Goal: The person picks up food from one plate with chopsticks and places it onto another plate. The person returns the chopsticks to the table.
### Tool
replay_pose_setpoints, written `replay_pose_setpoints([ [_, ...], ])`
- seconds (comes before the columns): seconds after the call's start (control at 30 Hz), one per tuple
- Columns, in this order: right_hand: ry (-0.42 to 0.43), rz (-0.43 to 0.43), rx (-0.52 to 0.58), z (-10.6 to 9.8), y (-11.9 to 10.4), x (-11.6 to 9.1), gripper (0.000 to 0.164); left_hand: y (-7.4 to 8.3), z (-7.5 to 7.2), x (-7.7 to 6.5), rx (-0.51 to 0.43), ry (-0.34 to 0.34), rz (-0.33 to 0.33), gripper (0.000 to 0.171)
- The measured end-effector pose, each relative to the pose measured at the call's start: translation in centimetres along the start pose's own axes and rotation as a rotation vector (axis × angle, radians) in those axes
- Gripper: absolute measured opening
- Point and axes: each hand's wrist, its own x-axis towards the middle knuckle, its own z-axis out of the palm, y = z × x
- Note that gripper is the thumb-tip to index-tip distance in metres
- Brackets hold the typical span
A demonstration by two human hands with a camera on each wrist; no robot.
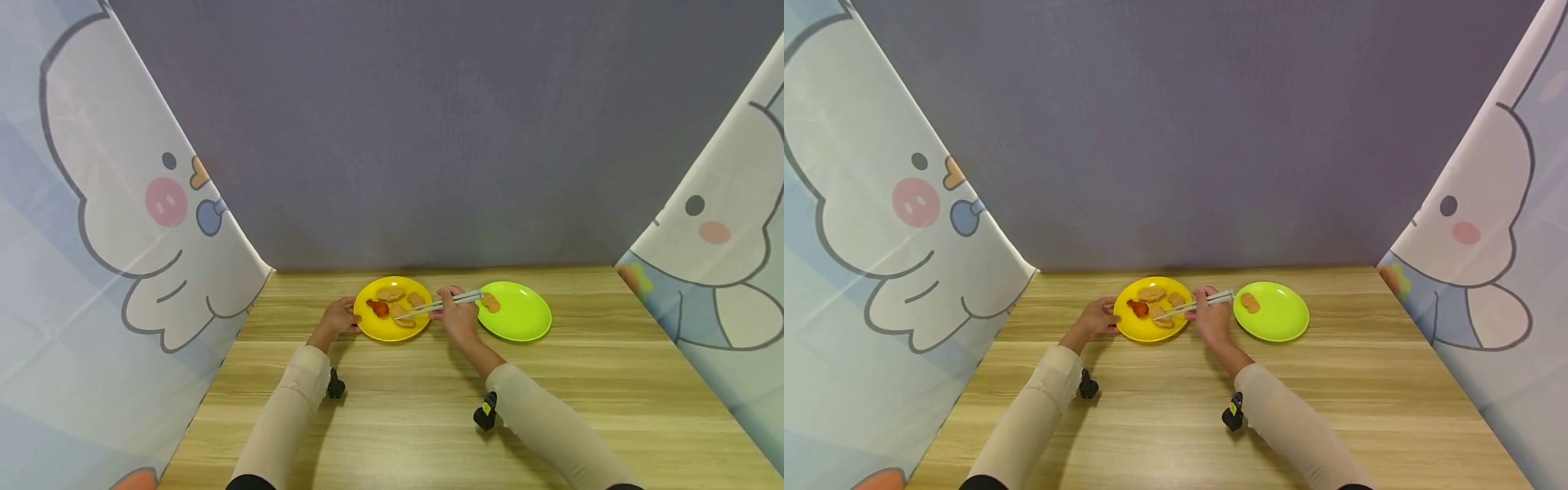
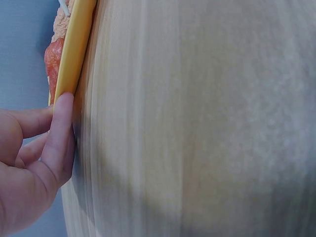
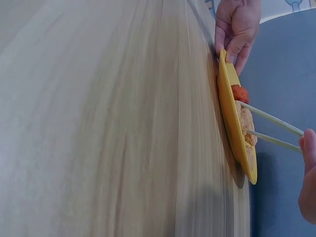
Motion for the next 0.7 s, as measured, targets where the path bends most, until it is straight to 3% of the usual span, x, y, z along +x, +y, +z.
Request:
replay_pose_setpoints([
  [0.27,-0.024,0.04,-0.014,-0.4,0.1,0.2,0.03,0.0,0.0,0.0,0.006,0.001,0.006,0.059],
  [0.7,0.038,-0.003,0.038,-1.5,-0.2,0.5,0.029,0.0,0.0,-0.1,0.001,-0.001,0.016,0.059],
])
